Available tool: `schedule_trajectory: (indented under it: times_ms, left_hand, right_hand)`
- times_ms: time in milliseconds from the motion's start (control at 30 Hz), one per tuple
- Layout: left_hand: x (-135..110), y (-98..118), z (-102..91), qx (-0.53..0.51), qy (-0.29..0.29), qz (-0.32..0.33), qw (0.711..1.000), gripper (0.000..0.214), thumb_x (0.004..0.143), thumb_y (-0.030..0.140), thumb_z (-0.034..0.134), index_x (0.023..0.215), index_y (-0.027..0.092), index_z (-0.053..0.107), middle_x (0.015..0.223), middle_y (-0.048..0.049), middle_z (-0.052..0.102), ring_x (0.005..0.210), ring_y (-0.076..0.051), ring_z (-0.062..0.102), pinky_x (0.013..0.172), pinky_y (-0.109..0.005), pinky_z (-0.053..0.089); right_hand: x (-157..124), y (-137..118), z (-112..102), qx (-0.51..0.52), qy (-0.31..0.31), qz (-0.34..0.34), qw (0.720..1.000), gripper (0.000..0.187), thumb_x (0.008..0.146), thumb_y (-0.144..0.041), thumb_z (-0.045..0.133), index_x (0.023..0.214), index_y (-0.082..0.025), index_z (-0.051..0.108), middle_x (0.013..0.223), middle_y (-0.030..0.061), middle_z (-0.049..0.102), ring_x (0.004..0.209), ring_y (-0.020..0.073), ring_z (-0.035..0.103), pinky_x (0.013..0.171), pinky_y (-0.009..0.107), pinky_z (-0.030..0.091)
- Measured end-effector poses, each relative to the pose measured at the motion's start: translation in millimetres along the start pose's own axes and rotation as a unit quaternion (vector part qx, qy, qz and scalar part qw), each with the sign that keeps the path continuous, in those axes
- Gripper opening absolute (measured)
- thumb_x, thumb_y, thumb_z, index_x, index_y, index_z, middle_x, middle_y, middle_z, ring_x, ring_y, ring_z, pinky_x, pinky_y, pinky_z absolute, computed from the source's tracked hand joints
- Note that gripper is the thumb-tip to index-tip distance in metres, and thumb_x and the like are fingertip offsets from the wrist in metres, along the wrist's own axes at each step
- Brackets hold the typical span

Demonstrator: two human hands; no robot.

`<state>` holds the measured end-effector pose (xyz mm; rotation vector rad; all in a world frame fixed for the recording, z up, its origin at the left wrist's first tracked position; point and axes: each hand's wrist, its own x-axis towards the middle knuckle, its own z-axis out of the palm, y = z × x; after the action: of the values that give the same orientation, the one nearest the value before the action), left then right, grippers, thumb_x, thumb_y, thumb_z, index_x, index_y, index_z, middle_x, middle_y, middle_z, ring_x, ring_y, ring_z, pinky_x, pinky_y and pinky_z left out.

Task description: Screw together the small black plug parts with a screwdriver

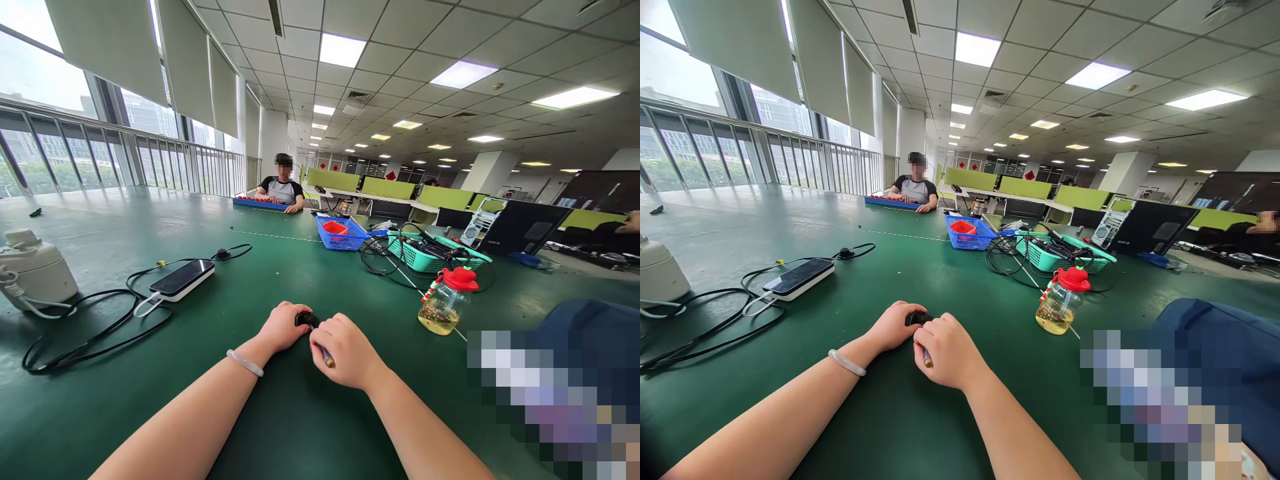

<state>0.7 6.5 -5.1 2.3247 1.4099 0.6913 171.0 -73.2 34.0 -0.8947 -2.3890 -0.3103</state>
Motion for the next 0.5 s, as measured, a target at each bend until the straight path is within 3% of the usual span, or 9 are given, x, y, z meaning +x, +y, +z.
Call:
schedule_trajectory:
  times_ms: [200,500]
  left_hand:
    - [0,1,-1.4,0.009,-0.005,-0.001,1.0,0.039,0.075,0.03,0.062,0.113,0.027,0.067,0.107,-0.0034,0.07,0.111,-0.024,0.056,0.099,-0.036,0.044]
    - [1,1,-2.5,0.006,-0.009,-0.007,1.0,0.039,0.074,0.031,0.066,0.112,0.028,0.066,0.106,-0.0029,0.07,0.111,-0.025,0.056,0.099,-0.036,0.044]
  right_hand:
    - [-1,-2,4,-0.001,-0.037,0.0,0.999,0.011,0.079,-0.017,0.054,0.069,-0.019,0.054,0.067,-0.0002,0.058,0.061,0.0133,0.046,0.066,0.028,0.032]
    - [-6,17,-4,0.043,-0.001,0.05,0.998,0.029,0.094,-0.029,0.045,0.07,-0.02,0.059,0.062,-0.0007,0.056,0.058,0.0132,0.046,0.064,0.029,0.03]
